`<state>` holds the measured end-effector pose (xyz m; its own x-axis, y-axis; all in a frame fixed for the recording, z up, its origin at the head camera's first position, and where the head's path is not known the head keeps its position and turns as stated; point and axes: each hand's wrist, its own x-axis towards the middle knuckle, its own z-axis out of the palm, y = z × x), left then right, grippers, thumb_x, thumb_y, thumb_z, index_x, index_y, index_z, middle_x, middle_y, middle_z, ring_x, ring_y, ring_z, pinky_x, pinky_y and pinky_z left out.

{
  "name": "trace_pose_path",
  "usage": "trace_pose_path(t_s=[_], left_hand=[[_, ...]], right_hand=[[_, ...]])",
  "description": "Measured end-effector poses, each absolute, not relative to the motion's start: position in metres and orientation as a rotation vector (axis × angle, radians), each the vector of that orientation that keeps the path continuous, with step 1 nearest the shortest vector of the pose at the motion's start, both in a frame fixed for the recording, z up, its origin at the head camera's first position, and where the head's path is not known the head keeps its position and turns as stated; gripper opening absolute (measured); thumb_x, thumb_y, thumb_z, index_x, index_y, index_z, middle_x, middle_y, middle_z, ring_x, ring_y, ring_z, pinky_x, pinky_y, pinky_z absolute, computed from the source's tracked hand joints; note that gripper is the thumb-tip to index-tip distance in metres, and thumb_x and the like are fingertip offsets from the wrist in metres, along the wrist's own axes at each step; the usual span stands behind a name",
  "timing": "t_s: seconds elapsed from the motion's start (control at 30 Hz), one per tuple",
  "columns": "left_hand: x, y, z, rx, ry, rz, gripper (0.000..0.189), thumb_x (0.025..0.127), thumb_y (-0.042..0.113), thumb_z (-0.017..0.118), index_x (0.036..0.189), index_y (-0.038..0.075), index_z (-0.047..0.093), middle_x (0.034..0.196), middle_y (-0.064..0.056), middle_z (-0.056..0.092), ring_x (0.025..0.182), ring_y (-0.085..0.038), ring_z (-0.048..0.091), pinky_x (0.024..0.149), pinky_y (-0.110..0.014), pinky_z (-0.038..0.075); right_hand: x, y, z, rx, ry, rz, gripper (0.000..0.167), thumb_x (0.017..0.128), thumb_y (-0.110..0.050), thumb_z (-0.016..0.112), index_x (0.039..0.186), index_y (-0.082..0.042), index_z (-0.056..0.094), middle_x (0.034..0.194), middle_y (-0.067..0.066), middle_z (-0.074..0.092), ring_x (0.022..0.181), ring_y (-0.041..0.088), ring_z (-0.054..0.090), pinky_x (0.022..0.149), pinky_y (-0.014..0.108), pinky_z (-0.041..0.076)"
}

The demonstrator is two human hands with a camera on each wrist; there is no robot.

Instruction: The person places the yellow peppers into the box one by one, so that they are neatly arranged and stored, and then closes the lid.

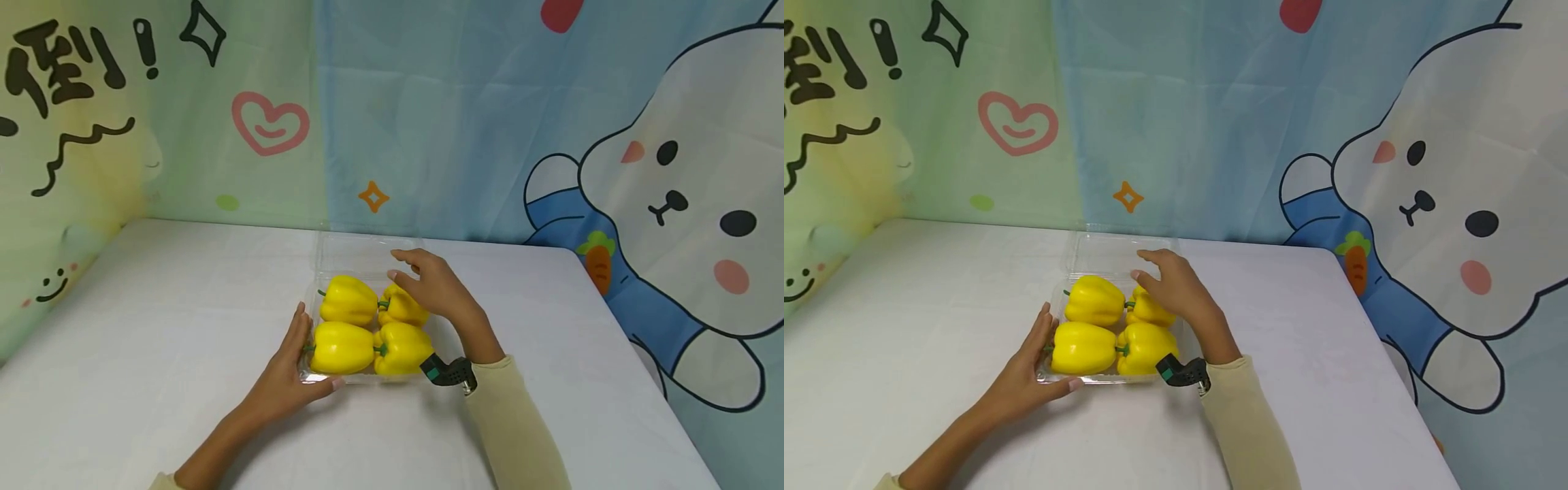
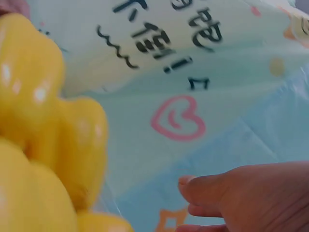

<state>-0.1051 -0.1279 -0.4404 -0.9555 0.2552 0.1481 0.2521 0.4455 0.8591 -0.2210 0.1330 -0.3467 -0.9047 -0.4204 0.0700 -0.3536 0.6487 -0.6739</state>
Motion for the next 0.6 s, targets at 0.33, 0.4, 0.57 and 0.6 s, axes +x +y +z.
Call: trace_pose_path(t_s=[0.33,0.4,0.57,0.6], left_hand=[[-0.106,-0.128,-0.441,0.463,2.660,1.591,0.121,0.075,0.045,0.082,0.157,0.010,0.000,0.162,-0.007,-0.004,0.146,-0.025,0.012,0.113,-0.049,0.019],[-0.107,-0.128,-0.441,0.453,2.659,1.597,0.122,0.075,0.045,0.083,0.157,0.013,-0.002,0.162,-0.008,-0.001,0.146,-0.024,0.013,0.113,-0.049,0.019],[-0.107,-0.129,-0.442,0.433,2.654,1.602,0.124,0.073,0.046,0.083,0.157,0.019,-0.003,0.162,-0.008,0.005,0.145,-0.022,0.015,0.113,-0.048,0.020],[-0.107,-0.129,-0.442,0.433,2.655,1.601,0.124,0.073,0.047,0.083,0.157,0.019,-0.003,0.162,-0.008,0.006,0.145,-0.022,0.015,0.113,-0.048,0.019]], right_hand=[[-0.248,0.177,-0.368,-0.354,2.841,-1.318,0.051,0.102,-0.028,0.052,0.146,-0.004,0.043,0.144,0.015,0.047,0.130,0.033,0.045,0.104,0.047,0.040],[-0.251,0.183,-0.374,-0.289,2.811,-1.331,0.051,0.102,-0.029,0.052,0.146,-0.005,0.043,0.141,0.016,0.050,0.128,0.033,0.047,0.102,0.048,0.041],[-0.258,0.187,-0.388,-0.167,2.720,-1.353,0.052,0.102,-0.031,0.051,0.147,-0.006,0.042,0.138,0.017,0.052,0.126,0.033,0.047,0.100,0.049,0.043],[-0.259,0.187,-0.391,-0.148,2.704,-1.361,0.053,0.102,-0.031,0.051,0.147,-0.006,0.042,0.139,0.016,0.051,0.126,0.032,0.048,0.100,0.048,0.043]])
